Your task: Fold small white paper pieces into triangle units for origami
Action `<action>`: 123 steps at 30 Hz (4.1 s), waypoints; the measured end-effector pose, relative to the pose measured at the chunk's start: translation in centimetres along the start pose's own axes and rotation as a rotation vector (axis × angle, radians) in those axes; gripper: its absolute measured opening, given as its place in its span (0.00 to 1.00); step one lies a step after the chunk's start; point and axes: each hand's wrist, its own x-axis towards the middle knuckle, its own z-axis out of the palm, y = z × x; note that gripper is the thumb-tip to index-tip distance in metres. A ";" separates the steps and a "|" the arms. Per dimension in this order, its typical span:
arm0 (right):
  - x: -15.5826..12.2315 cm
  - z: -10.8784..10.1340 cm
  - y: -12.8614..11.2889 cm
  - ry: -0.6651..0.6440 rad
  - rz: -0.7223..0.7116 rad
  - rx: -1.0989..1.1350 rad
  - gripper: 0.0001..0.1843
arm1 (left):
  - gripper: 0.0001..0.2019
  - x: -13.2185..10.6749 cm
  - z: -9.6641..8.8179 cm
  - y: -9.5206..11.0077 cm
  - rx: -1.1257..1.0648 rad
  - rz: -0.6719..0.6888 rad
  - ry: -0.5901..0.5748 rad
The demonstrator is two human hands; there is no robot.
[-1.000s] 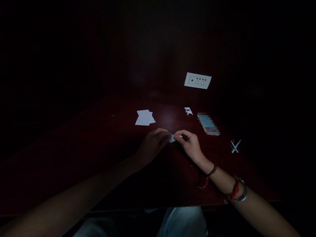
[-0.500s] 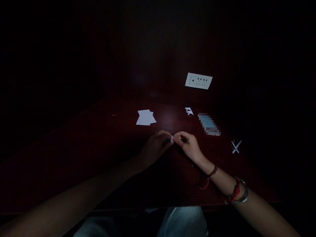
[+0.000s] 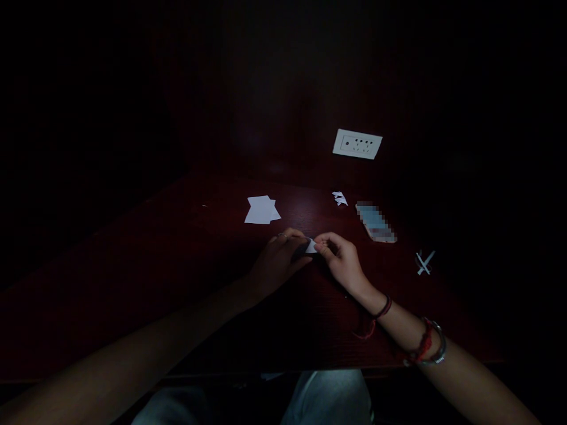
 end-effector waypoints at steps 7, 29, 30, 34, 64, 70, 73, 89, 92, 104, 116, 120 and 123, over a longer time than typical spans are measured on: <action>0.3 -0.2 0.4 -0.101 0.151 0.227 0.05 | 0.04 0.0 -0.4 0.1 0.329 0.092 -0.036; 0.2 0.1 -0.1 -0.104 0.239 0.500 0.06 | 0.08 -0.4 -0.8 0.0 0.481 0.309 0.153; 0.2 0.1 -0.1 -0.119 0.249 0.523 0.06 | 0.08 -0.4 -0.8 -0.1 0.479 0.326 0.159; 0.2 0.0 -0.1 -0.112 0.209 0.517 0.06 | 0.09 -0.5 -0.7 0.1 0.380 0.250 0.134; 0.3 -0.5 -0.4 -0.192 0.121 0.325 0.08 | 0.10 -0.8 -1.1 -0.2 0.283 0.216 0.022; 0.2 -1.2 -0.8 -0.151 -0.073 0.131 0.11 | 0.11 -0.6 -1.1 -0.2 0.158 0.237 0.042; 0.1 -1.6 -1.3 -0.147 -0.192 -0.045 0.09 | 0.13 -0.5 -1.0 0.0 0.091 0.240 0.100; 0.1 -1.9 -1.3 -0.238 -0.220 -0.218 0.06 | 0.09 -0.5 -0.9 0.5 -0.116 0.171 0.083; 0.1 -1.8 -1.0 -0.229 -0.208 -0.236 0.04 | 0.08 -0.3 -1.2 0.6 -0.178 0.145 0.030; 0.1 -1.9 -1.1 -0.196 -0.245 -0.340 0.07 | 0.07 0.1 -0.7 0.1 -0.087 0.144 0.013; -0.1 -1.4 -0.9 -0.231 -0.263 -0.340 0.09 | 0.08 0.2 -0.4 0.1 -0.067 0.139 -0.011; 0.0 -1.7 -1.3 -0.200 -0.253 -0.383 0.09 | 0.07 0.2 -0.7 0.2 -0.103 0.148 0.021; -0.1 -1.8 -1.5 -0.185 -0.241 -0.347 0.09 | 0.06 0.3 -1.1 0.4 -0.165 0.132 0.046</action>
